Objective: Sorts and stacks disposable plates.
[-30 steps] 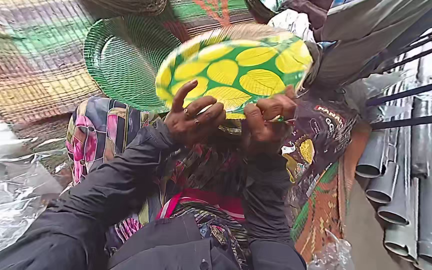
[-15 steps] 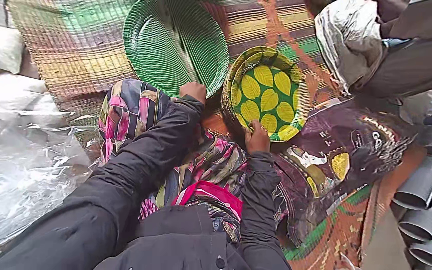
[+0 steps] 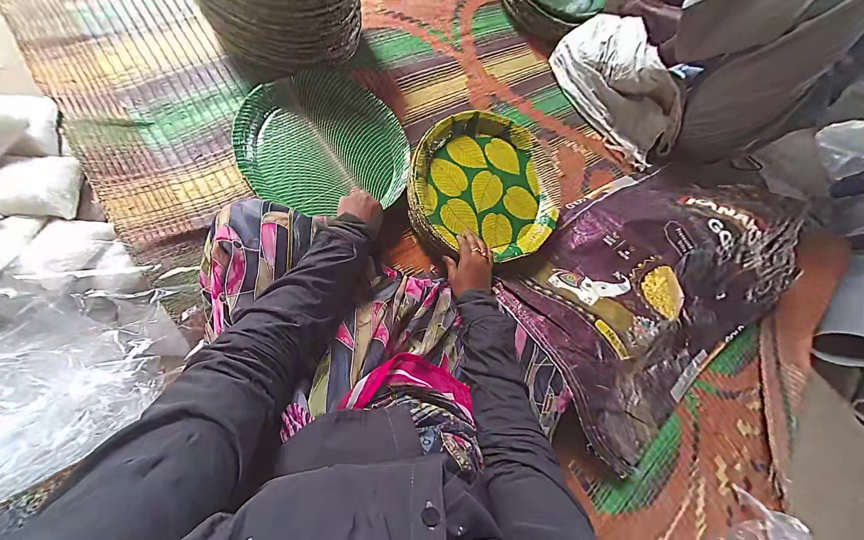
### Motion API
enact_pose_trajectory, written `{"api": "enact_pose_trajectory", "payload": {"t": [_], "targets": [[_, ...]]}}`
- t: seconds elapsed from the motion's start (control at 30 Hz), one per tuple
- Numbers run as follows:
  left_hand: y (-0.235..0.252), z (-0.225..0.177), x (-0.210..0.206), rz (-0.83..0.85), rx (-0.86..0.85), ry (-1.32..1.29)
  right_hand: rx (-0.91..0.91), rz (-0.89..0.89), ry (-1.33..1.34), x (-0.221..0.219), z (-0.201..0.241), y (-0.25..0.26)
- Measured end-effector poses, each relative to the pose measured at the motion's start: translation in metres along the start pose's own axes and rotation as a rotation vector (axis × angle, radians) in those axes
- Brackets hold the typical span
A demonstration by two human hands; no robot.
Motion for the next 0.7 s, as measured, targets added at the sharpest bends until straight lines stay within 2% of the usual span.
{"api": "enact_pose_trajectory", "payload": {"t": [0.1,0.17,0.23,0.37,0.43,0.47,0.5,0.57,0.63,0.7], "targets": [[-0.002,0.011,0.005,-0.09,0.077,-0.108,0.017,0.0,0.011,0.002,0.0,-0.003],[-0.006,0.024,0.02,-0.271,0.073,-0.228,0.028,-0.031,0.045,0.002,-0.003,-0.006],[-0.025,0.034,0.046,-0.606,0.013,-0.323,0.027,-0.07,0.088,0.002,-0.002,-0.008],[-0.058,0.03,0.114,-1.421,-0.048,-0.453,-0.003,-0.24,0.197,0.006,0.003,-0.007],[-0.066,0.015,0.144,-1.701,-0.234,-0.482,-0.01,-0.312,0.246,0.007,0.002,-0.004],[-0.072,0.002,0.153,-1.724,-0.373,-0.454,-0.019,-0.348,0.267,0.01,0.0,-0.003],[-0.077,-0.013,0.155,-1.664,-0.502,-0.408,-0.039,-0.395,0.301,0.015,-0.001,-0.002],[-0.075,-0.047,0.139,-1.443,-0.774,-0.354,-0.077,-0.568,0.337,0.026,-0.005,-0.005],[-0.048,-0.077,0.098,-1.282,-1.063,-0.32,-0.128,-0.756,0.267,0.042,-0.007,-0.01],[-0.023,-0.094,0.042,-1.056,-1.198,-0.21,-0.085,-0.805,0.12,0.056,-0.012,-0.011]]}}
Point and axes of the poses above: each hand's wrist, its own y-axis towards the middle knuckle, its own x-axis out of the back of the hand, z = x × y, the point moved 2 cm from there along y, towards the middle knuckle, and after that the axes turned 5 degrees about -y, right-handed, at the moved point
